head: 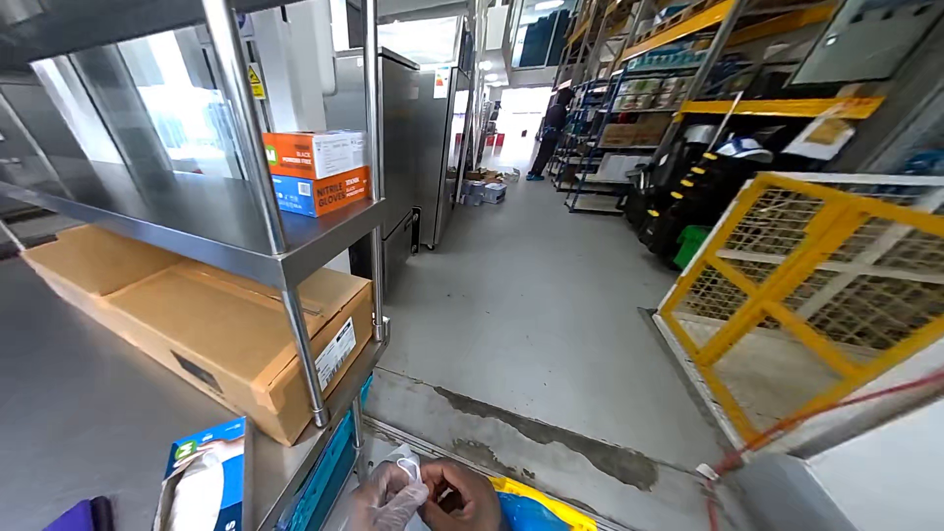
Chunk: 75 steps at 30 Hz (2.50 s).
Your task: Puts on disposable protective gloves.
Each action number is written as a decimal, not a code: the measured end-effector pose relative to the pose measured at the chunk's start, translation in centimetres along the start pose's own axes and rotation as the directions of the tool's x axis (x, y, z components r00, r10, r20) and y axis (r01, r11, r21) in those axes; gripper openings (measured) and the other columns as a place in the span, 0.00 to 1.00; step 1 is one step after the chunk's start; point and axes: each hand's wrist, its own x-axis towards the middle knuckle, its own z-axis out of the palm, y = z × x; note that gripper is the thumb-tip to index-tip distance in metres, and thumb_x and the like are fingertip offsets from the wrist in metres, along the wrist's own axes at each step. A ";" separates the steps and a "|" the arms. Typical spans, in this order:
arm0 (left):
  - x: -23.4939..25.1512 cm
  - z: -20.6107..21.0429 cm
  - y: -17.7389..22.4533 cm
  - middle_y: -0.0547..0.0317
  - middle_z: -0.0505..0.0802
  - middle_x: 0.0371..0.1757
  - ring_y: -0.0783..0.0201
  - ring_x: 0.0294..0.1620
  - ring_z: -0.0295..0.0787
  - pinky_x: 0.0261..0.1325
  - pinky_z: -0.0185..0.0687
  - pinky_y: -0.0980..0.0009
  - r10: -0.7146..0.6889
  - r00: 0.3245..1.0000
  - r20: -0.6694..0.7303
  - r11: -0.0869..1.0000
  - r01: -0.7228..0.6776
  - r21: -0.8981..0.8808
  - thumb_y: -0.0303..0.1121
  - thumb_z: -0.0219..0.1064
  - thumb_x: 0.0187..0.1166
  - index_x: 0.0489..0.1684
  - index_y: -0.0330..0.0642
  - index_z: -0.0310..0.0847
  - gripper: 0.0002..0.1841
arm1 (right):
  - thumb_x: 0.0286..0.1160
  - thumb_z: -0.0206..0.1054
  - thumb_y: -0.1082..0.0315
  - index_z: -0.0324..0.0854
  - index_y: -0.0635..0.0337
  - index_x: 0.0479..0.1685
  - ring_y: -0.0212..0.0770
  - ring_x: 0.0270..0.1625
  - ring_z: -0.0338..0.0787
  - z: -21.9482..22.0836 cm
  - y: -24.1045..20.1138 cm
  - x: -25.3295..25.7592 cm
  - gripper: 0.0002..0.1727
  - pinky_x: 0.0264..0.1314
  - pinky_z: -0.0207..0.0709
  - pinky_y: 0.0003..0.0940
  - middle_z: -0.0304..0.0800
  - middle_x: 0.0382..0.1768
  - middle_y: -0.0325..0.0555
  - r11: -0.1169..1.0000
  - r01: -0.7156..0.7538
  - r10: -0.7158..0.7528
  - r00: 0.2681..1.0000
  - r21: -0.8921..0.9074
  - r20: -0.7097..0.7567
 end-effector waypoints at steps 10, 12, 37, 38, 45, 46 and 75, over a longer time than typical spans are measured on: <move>-0.3 -2.2 -1.6 0.61 0.90 0.31 0.74 0.34 0.87 0.45 0.85 0.72 0.104 0.994 -0.018 0.991 -0.102 0.087 0.30 0.63 0.82 0.36 0.35 0.86 0.09 | 0.64 0.76 0.74 0.86 0.71 0.45 0.29 0.31 0.89 1.5 -0.4 0.2 0.12 0.31 0.85 0.26 0.90 0.33 0.44 0.992 -0.076 0.065 0.993 0.106 0.096; -0.3 -2.5 -1.9 0.58 0.91 0.31 0.71 0.35 0.88 0.46 0.85 0.69 0.164 0.986 0.003 0.974 -0.163 0.160 0.30 0.62 0.83 0.37 0.34 0.87 0.10 | 0.67 0.74 0.75 0.87 0.69 0.46 0.28 0.31 0.89 1.6 -0.7 0.2 0.10 0.32 0.86 0.26 0.90 0.34 0.41 0.975 -0.142 0.126 0.987 0.171 0.100; 0.6 -4.9 -4.3 0.65 0.84 0.30 0.74 0.30 0.80 0.39 0.79 0.76 -0.196 0.972 -0.133 0.937 0.146 -0.318 0.27 0.59 0.83 0.38 0.37 0.81 0.06 | 0.61 0.67 0.69 0.85 0.66 0.50 0.37 0.26 0.92 4.4 3.6 1.1 0.17 0.28 0.88 0.37 0.93 0.29 0.44 0.938 0.052 -0.004 0.990 -0.343 0.139; 0.5 -5.0 -4.5 0.64 0.85 0.30 0.74 0.31 0.81 0.40 0.80 0.76 -0.201 0.968 -0.148 0.945 0.152 -0.290 0.27 0.60 0.83 0.38 0.37 0.81 0.06 | 0.66 0.66 0.68 0.85 0.66 0.52 0.36 0.29 0.93 3.9 3.5 1.4 0.17 0.32 0.89 0.36 0.94 0.33 0.45 0.953 -0.004 0.058 0.984 -0.303 0.169; -0.2 -5.8 -5.6 0.63 0.86 0.31 0.72 0.33 0.82 0.42 0.80 0.73 -0.231 0.945 -0.232 0.967 0.197 -0.162 0.31 0.63 0.82 0.40 0.38 0.84 0.07 | 0.80 0.62 0.66 0.87 0.68 0.49 0.33 0.43 0.95 4.6 1.4 2.4 0.14 0.46 0.91 0.29 0.95 0.43 0.46 1.000 -0.014 0.018 0.990 -0.025 0.143; -0.3 -5.7 -5.6 0.63 0.86 0.31 0.71 0.33 0.82 0.42 0.80 0.71 -0.231 0.942 -0.244 0.971 0.205 -0.125 0.33 0.64 0.82 0.41 0.39 0.85 0.08 | 0.81 0.61 0.68 0.87 0.68 0.49 0.34 0.44 0.95 5.4 1.0 1.9 0.13 0.49 0.91 0.31 0.95 0.44 0.47 0.999 -0.031 0.028 0.982 0.016 0.188; -4.6 -3.5 -3.6 0.47 0.93 0.52 0.55 0.61 0.89 0.69 0.81 0.58 0.174 0.967 -0.189 0.930 -0.098 0.355 0.32 0.62 0.81 0.44 0.35 0.90 0.12 | 0.79 0.57 0.70 0.85 0.74 0.49 0.19 0.45 0.89 7.6 3.3 0.0 0.15 0.53 0.82 0.18 0.93 0.42 0.44 0.991 -0.092 0.074 0.981 0.097 0.180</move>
